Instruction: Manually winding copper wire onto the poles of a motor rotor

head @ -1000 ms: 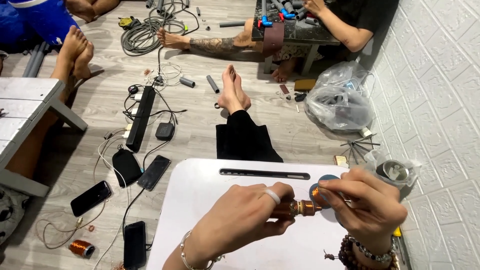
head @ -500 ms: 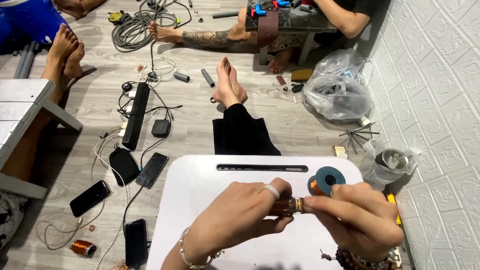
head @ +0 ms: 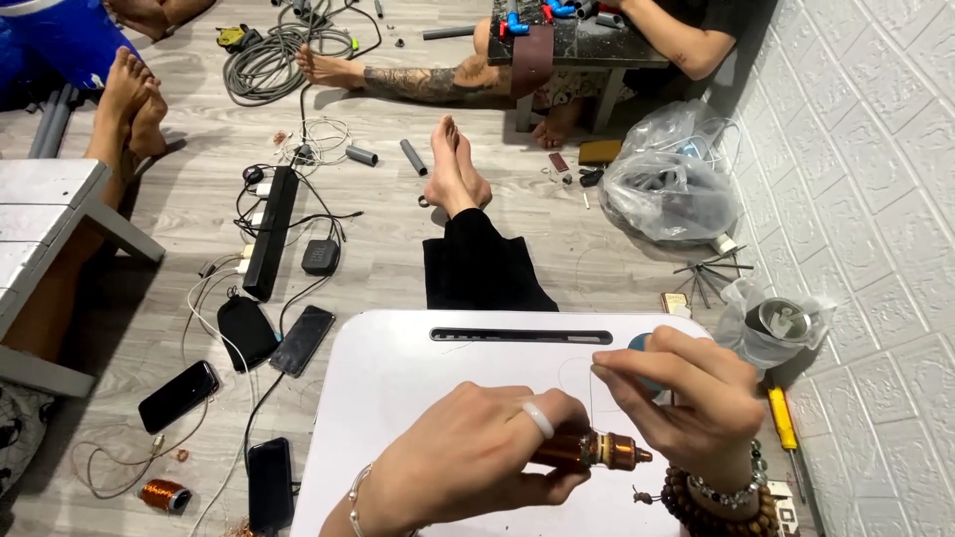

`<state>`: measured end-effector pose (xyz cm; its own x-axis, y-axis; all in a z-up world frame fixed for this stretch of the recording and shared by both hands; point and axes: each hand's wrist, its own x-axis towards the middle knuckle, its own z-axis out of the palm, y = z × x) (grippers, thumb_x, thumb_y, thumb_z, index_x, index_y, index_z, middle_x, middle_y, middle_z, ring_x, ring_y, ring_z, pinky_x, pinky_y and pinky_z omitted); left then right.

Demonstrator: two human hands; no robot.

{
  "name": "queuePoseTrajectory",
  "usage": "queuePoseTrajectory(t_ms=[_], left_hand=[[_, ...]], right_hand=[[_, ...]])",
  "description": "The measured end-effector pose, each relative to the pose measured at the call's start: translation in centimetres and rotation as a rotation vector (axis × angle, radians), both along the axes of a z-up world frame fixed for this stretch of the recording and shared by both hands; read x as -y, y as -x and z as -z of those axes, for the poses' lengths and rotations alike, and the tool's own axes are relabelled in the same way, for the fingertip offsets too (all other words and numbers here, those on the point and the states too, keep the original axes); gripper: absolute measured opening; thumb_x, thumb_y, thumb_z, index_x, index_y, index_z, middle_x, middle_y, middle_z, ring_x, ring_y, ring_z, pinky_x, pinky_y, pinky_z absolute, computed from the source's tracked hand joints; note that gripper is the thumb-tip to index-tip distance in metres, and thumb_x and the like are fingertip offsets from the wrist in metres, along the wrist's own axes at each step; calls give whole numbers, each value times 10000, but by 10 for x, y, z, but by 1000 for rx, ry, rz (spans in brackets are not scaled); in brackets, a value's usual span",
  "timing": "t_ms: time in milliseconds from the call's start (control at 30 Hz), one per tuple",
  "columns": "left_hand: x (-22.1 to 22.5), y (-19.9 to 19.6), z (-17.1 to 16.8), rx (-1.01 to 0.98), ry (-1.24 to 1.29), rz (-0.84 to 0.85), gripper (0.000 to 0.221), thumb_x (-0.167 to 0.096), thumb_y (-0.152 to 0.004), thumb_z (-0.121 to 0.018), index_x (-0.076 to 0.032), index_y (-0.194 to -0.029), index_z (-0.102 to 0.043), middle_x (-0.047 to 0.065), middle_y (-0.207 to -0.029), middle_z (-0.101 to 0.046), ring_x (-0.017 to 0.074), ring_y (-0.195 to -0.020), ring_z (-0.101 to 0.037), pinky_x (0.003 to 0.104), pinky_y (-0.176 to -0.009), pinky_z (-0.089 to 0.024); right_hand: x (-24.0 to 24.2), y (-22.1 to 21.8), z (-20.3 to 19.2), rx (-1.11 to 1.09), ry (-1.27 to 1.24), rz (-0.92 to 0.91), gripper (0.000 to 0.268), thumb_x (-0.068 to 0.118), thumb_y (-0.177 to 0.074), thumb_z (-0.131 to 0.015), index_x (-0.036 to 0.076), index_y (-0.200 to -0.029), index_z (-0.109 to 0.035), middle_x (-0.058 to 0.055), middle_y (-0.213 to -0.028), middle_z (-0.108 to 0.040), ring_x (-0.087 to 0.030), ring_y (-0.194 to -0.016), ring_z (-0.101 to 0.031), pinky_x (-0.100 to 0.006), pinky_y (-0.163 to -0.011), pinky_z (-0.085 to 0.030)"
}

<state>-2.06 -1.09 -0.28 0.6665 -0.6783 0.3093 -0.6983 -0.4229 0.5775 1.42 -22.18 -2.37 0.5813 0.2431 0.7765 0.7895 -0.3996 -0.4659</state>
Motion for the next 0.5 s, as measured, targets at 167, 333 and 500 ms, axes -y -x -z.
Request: queuePoseTrajectory(t_ms=[167, 333, 500], left_hand=[[-3, 3, -3, 41, 60, -37, 372, -218, -837, -740, -57, -1093, -524, 38, -836, -727, 171, -671, -703, 277, -560, -540], [-10, 6, -10, 69, 147, -92, 392, -156, -792, -786, -63, -1121, -594, 21, -816, -723, 129, -656, -707, 247, -549, -555], [-13, 8, -15, 89, 182, -153, 398, -123, -759, -807, -79, -1105, -614, 3, -827, -731, 108, -650, -702, 232, -546, -554]], right_hand=[[-4, -5, 3, -59, -5, -43, 111, 20, -704, -784, 23, -796, -723, -6, -551, -551, -69, -446, -346, -219, -422, -231], [-4, -11, 11, -140, -56, -75, 104, 14, -720, -769, 29, -810, -719, -5, -602, -600, -63, -474, -385, -196, -428, -276], [-6, -14, 15, -162, -81, -94, 69, 39, -749, -749, 33, -805, -709, 23, -566, -548, -59, -486, -339, -200, -445, -238]])
